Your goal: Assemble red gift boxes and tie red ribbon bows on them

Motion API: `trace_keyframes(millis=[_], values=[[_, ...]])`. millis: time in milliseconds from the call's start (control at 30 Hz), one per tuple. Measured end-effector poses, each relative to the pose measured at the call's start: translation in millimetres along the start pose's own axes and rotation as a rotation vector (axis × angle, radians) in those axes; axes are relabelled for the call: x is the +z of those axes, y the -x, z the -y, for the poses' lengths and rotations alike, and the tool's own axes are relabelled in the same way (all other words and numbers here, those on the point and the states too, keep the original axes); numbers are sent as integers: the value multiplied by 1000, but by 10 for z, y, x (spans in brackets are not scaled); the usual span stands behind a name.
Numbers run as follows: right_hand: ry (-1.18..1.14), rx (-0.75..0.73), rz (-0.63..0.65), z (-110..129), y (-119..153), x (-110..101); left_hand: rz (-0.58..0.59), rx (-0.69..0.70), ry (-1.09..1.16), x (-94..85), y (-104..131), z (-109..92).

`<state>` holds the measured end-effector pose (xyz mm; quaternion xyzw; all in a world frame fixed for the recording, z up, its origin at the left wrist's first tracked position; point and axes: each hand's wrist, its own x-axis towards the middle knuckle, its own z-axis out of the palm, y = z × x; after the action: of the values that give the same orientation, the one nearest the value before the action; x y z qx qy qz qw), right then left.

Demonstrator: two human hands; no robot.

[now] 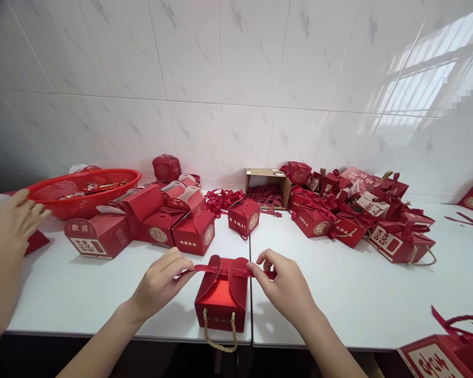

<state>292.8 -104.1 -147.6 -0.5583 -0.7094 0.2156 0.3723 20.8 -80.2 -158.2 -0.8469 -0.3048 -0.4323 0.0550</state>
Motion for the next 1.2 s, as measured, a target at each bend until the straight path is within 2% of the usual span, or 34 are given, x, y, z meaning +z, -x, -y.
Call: trace_keyframes(millis=[67, 200, 333, 400, 500, 533, 600, 700, 767, 833, 867, 1000, 1100, 1133, 1200], values=[[20, 6, 22, -25, 9, 46, 17, 14, -78, 53, 92, 22], [-56, -1, 35, -117, 44, 172, 209, -91, -66, 162, 227, 33], [-220, 13, 2, -220, 91, 304, 252, -142, -24, 229, 292, 2], [-226, 3, -103, -257, 132, 331, 275, -188, -11, 226, 326, -29], [-137, -31, -330, -278, 246, 301, 280, -313, -77, 177, 416, -94], [-120, -28, -354, -278, 298, 283, 273, -367, -118, 153, 453, -121], [-139, 16, -254, -273, 406, 263, 295, -472, -159, 107, 521, -189], [-241, 147, 28, -270, 520, 317, 437, -579, -63, 79, 561, -306], [-340, 249, 102, -275, 542, 406, 468, -632, 31, 103, 543, -360], [-496, 355, 72, -278, 533, 508, 378, -750, 165, 156, 508, -373], [-611, 408, 36, -276, 523, 554, 297, -844, 269, 186, 490, -363], [-1195, 573, -161, -248, 469, 641, -155, -1199, 921, 244, 398, -285], [-1481, 615, -294, -238, 387, 595, -493, -1320, 1277, 165, 268, -241], [-1542, 617, -318, -239, 352, 565, -566, -1340, 1329, 121, 213, -230], [-1633, 590, -342, -243, 282, 491, -640, -1338, 1372, 25, 96, -209]])
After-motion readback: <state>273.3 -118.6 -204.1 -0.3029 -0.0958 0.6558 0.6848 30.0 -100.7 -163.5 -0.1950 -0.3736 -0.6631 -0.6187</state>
